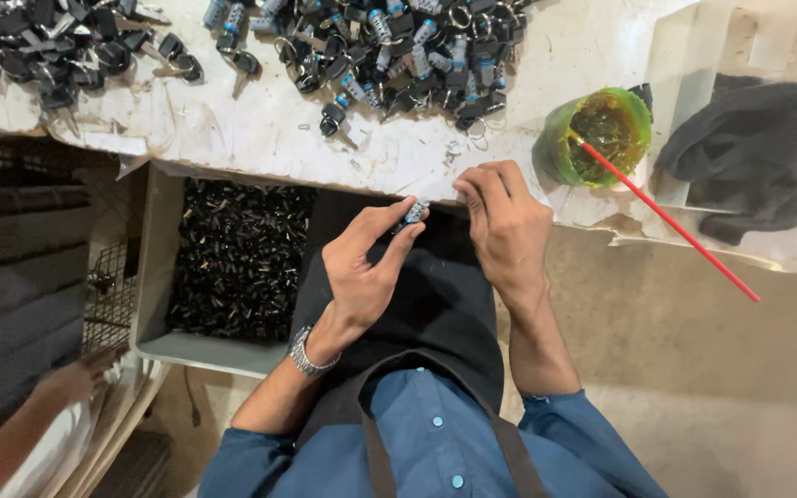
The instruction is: The person picks small black metal components one at a time from a pile on the worktable, holds and turns each part in both hands while working on it, occasionally dips a red-handled brush into a cup of yellow liquid, and places finished parts into a crate below the table.
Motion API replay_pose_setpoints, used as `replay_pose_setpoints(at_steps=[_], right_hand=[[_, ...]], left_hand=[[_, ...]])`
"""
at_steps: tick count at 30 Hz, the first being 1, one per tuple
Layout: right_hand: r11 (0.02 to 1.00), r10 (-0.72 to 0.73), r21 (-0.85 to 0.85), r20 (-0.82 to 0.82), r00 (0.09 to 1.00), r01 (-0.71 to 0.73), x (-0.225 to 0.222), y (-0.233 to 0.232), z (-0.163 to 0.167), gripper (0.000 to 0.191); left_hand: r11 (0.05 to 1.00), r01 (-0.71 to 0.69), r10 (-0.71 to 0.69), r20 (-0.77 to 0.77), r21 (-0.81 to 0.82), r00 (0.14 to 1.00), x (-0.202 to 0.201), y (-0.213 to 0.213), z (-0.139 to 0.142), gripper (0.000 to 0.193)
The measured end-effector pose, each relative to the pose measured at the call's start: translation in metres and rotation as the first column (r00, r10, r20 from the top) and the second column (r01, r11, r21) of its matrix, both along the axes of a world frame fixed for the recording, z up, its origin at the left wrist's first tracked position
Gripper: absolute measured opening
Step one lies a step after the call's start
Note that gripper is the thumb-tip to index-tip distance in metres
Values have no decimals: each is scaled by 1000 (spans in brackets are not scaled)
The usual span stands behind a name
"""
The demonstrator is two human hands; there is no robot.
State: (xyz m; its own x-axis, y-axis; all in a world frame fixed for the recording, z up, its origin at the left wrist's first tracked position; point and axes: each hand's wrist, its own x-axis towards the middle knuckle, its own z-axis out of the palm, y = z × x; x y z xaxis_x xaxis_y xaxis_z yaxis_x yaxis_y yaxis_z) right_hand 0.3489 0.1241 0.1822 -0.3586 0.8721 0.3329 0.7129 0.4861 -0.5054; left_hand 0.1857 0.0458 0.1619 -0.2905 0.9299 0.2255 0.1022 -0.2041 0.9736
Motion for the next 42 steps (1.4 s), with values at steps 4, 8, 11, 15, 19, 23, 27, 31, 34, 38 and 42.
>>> replay_pose_setpoints(at_steps=[4, 8, 11, 15, 19, 23, 27, 31, 34, 38, 42], right_hand=[[999, -34, -6, 74, 997, 35, 1, 0, -10, 8], [989, -89, -134, -185, 979, 65, 3, -3, -13, 9], [928, -160, -371, -476, 865, -32, 8, -17, -9, 5], [857, -304, -509, -623, 721, -79, 4, -43, -10, 12], [933, -208, -353, -674, 709, -62, -1, -52, -15, 13], [955, -177, -293, -702, 690, -53, -3, -49, -16, 13], [946, -221, -324, -671, 708, -11, -3, -52, -12, 11], [970, -160, -243, -627, 763, 3, 2, -56, -18, 13], [911, -269, -409, -690, 672, -55, 8, -56, -27, 17], [799, -412, -557, -782, 468, -227, 22, -53, -33, 17], [841, -541, -520, -814, 213, 149, 52, -44, -17, 16]], left_hand=[[1000, -11, 12, -58, 24, 998, -1, 1, 1, 31], [999, -15, 17, -67, 32, 998, 0, 3, 2, 31], [999, -11, 15, -84, 48, 996, -1, 3, 1, 33], [997, 26, -18, -115, 70, 993, 1, 2, -2, 36], [996, 42, -28, -162, 82, 986, 7, 1, -3, 36], [992, 46, -25, -173, 113, 985, 7, 1, -1, 36], [979, 65, -13, -256, 194, 967, 4, 0, 0, 36], [968, 61, 16, -302, 243, 953, 3, -2, -1, 36], [955, 70, 43, -368, 289, 929, 2, -2, -1, 37], [959, 122, -26, -351, 257, 936, 4, -3, 1, 35], [990, 92, -72, -168, 111, 983, 5, -6, 1, 34]])
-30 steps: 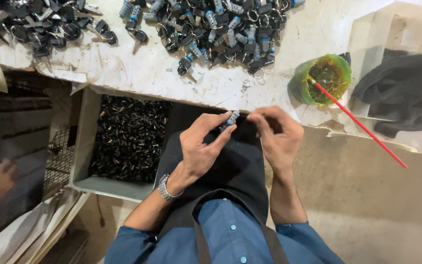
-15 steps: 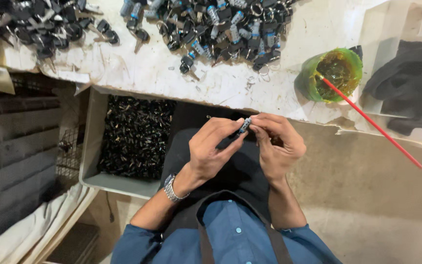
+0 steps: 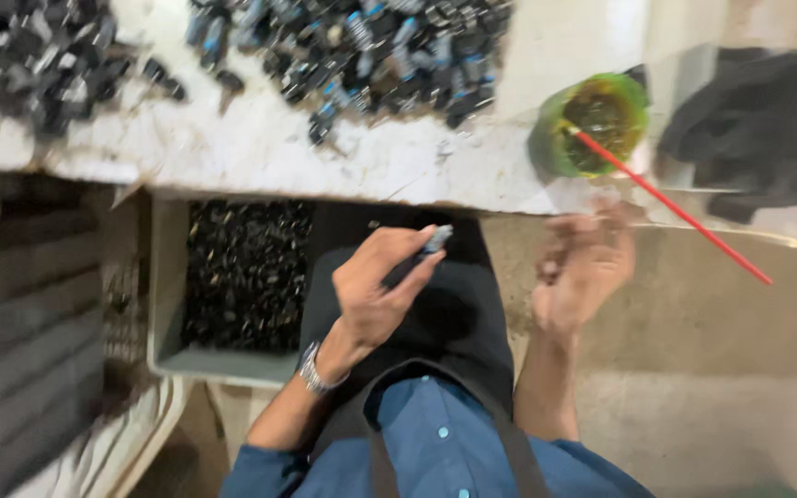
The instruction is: The person picks small black metal components one at a time from a pile on the worktable, holds and turns each part in both hands while working on it, occasionally dips a red-handled brush into a cup of yellow liquid, and places finished parts into a crate below the table.
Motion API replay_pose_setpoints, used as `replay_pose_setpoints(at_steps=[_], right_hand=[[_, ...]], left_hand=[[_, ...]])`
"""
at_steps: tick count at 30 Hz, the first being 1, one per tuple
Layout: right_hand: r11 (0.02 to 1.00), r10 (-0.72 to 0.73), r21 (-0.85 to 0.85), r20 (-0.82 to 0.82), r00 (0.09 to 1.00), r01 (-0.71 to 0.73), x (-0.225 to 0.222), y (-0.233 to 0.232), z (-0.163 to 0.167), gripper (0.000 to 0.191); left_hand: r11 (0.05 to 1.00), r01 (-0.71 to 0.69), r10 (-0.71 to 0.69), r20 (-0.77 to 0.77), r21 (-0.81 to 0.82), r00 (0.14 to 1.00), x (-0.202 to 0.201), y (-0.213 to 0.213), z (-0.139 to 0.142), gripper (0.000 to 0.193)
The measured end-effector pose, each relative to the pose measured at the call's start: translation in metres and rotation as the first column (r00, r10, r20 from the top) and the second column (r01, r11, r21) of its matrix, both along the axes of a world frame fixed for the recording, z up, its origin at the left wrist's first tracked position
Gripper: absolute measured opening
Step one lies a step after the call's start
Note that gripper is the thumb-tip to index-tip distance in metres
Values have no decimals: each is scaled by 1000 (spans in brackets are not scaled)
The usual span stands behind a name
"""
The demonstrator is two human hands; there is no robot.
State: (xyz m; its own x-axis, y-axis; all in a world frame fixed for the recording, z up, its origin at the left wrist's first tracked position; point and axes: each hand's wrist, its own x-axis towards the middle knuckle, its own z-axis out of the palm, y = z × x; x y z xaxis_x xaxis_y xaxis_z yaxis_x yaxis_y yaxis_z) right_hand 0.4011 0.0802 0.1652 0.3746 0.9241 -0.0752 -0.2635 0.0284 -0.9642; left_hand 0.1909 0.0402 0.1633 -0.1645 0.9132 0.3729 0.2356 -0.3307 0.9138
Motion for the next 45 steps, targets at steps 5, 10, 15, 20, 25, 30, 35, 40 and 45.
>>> replay_pose_setpoints(at_steps=[5, 10, 15, 20, 25, 30, 35, 40, 45], right_hand=[[962, -165, 243, 160, 973, 124, 41, 18, 17, 28], [925, -277, 293, 89, 957, 240, 59, 9, 19, 30], [980, -167, 84, -122, 978, 178, 49, -14, 3, 27], [994, -84, 63, -137, 987, 93, 38, -30, -14, 26], [994, -60, 90, -14, 998, 61, 45, -25, -18, 24], [913, -352, 264, 131, 927, 310, 70, -2, -11, 45], [996, -87, 46, 302, 949, 76, 54, 6, -15, 34], [994, 91, -1, 534, 840, -107, 13, -11, 6, 12], [895, 221, -44, 909, 355, -443, -32, -6, 18, 31]], left_hand=[[986, 64, -30, 214, -151, 976, 9, 7, -3, 32], [997, 26, -20, 93, -68, 995, 14, 19, 9, 29], [997, 37, -36, 22, -66, 999, 10, 26, 15, 31], [998, 20, -18, 30, -57, 999, 7, 21, 13, 33], [999, 16, -15, 13, -43, 1000, 5, 20, 12, 34], [993, -111, 109, -42, -38, 993, -17, 3, 9, 34], [854, -504, 518, -321, 131, 793, -56, -18, 4, 50], [693, -290, 603, -309, 660, 736, -67, -6, 18, 30], [880, -411, 425, -780, 238, 460, -60, 65, 6, 36]])
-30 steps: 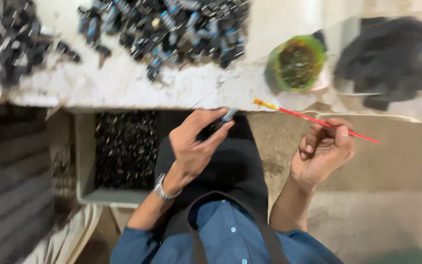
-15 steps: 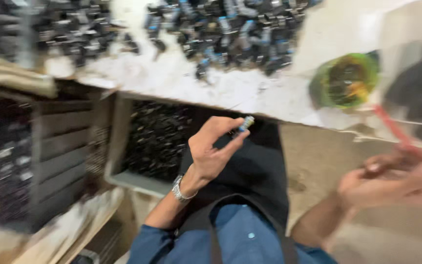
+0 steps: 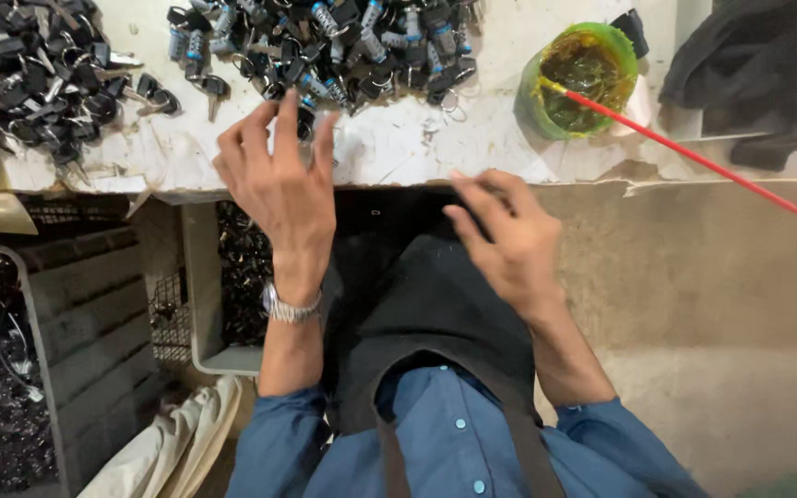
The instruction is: The person picks small black metal components one at a time from a pile on the worktable, holds and turns each part in both hands while working on it, occasionally dips a red-handled brush into a cup of yellow liquid, and places finished parts into a crate below the table.
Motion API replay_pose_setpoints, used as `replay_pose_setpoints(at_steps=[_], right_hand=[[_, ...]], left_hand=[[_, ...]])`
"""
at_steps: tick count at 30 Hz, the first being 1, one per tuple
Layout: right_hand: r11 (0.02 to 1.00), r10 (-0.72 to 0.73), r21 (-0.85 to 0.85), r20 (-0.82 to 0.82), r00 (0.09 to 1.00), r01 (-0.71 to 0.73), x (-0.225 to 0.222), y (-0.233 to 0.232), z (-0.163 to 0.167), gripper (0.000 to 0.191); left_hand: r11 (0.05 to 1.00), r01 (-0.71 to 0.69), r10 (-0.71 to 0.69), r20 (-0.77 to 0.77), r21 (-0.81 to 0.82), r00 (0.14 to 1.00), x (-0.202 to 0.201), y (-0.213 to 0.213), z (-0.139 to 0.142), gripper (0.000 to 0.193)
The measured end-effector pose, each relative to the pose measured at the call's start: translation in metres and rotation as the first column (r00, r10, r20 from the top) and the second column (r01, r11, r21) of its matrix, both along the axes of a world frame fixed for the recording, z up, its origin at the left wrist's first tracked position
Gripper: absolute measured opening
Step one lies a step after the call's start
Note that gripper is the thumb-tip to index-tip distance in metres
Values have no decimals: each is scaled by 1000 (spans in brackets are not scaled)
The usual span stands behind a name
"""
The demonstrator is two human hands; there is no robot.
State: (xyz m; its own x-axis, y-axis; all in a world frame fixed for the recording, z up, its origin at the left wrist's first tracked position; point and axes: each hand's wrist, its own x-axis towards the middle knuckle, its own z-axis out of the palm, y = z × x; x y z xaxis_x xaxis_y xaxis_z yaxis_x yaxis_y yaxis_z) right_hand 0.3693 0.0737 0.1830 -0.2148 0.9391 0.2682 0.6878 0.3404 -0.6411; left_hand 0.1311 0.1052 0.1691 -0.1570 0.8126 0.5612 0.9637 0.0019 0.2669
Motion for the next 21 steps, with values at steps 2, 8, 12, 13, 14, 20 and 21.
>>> replay_pose_setpoints(at_steps=[2, 8, 12, 13, 14, 20, 21], right_hand=[[990, 58, 104, 326, 944, -97, -10, 8, 1, 47], [990, 79, 125, -73, 994, -70, -16, 14, 2, 29], [993, 47, -75, -492, 869, -96, -14, -3, -5, 23], [983, 23, -137, -579, 815, -125, -14, -8, -7, 21], [972, -2, -177, -660, 751, -154, -14, -10, -10, 20], [947, -44, -240, -755, 654, -213, -9, -14, -13, 19], [948, -51, -244, -749, 661, -203, -8, -13, -12, 19]], left_hand=[[1000, -9, 9, -11, -16, 1000, -3, 14, -11, 34], [995, -20, 6, 141, 100, 990, -16, -21, 0, 21], [987, 156, -121, 763, 27, 635, 16, -56, 15, 29], [959, 271, -243, 716, 78, 654, 26, -62, 15, 27], [948, 304, -276, 722, 95, 635, 35, -63, 12, 30], [899, 391, -423, 628, 199, 654, 62, -71, -5, 39], [890, 401, -445, 594, 216, 670, 62, -70, -6, 40]])
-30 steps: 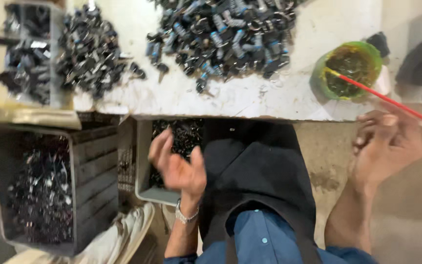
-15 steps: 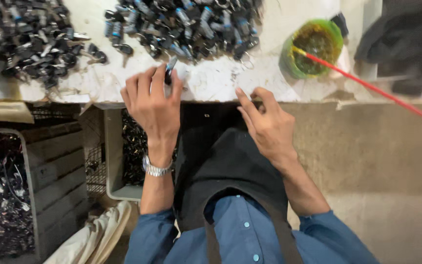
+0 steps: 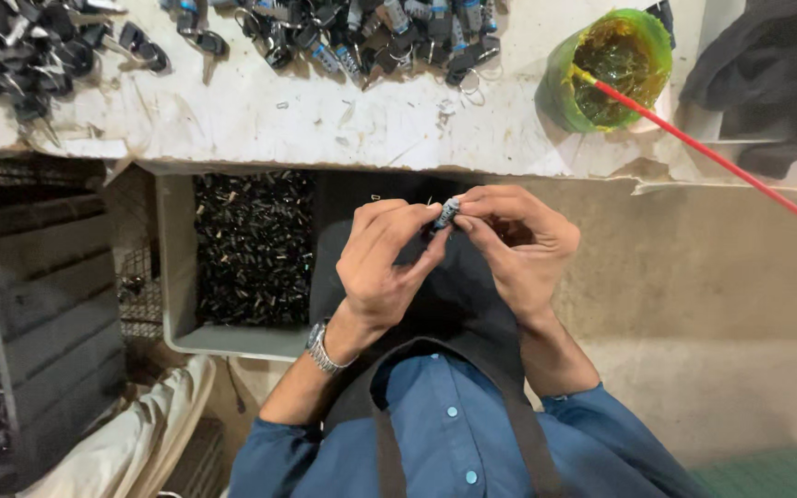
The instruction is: The person picks small black metal components one at a time from a pile on the worktable, holds and turns each part in both hands while working on it, occasionally dips a red-handled brush into a cup of yellow liquid, and places finished parts into a crate below the table.
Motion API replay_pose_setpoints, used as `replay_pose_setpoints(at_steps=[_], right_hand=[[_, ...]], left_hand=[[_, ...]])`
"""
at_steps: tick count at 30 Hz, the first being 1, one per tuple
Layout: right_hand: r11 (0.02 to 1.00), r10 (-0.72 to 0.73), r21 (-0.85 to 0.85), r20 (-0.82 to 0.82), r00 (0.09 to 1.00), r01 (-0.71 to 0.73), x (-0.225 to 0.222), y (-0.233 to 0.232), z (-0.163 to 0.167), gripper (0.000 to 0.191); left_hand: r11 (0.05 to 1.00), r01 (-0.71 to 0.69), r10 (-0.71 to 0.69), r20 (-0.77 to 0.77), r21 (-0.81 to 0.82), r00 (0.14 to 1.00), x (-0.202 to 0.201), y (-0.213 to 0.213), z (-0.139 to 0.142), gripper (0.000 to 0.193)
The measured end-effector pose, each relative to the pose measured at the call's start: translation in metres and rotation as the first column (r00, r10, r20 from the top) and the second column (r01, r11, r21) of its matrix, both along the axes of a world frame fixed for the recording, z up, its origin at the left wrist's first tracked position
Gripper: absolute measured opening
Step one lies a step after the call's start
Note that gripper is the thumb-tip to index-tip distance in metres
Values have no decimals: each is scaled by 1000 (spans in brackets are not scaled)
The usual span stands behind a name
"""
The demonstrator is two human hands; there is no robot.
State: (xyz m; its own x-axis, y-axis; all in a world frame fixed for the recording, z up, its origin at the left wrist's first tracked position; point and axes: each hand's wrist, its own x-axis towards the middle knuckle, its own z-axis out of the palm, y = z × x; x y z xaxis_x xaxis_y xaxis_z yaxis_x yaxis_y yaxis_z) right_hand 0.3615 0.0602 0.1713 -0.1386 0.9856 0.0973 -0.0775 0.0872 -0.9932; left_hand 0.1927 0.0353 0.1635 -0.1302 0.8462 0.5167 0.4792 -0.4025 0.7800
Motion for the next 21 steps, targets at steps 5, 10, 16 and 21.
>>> replay_pose_setpoints(at_steps=[5, 10, 16, 21], right_hand=[[999, -40, -6, 107, 993, 41, 1, -1, 5, 17], [997, -63, 42, 159, 985, 57, 0, -4, 4, 18], [996, -87, 41, 208, 974, 80, 3, -8, -3, 19], [991, -93, -87, 83, 992, 100, 13, -7, -16, 17]], left_hand=[[997, 7, 1, -101, 81, 995, -2, 3, 2, 40], [996, 18, -6, -131, 90, 991, -3, 1, 2, 39], [993, 43, -26, -151, 113, 988, -3, 3, 3, 38], [988, 93, -76, -138, 125, 987, -3, 5, -1, 36]])
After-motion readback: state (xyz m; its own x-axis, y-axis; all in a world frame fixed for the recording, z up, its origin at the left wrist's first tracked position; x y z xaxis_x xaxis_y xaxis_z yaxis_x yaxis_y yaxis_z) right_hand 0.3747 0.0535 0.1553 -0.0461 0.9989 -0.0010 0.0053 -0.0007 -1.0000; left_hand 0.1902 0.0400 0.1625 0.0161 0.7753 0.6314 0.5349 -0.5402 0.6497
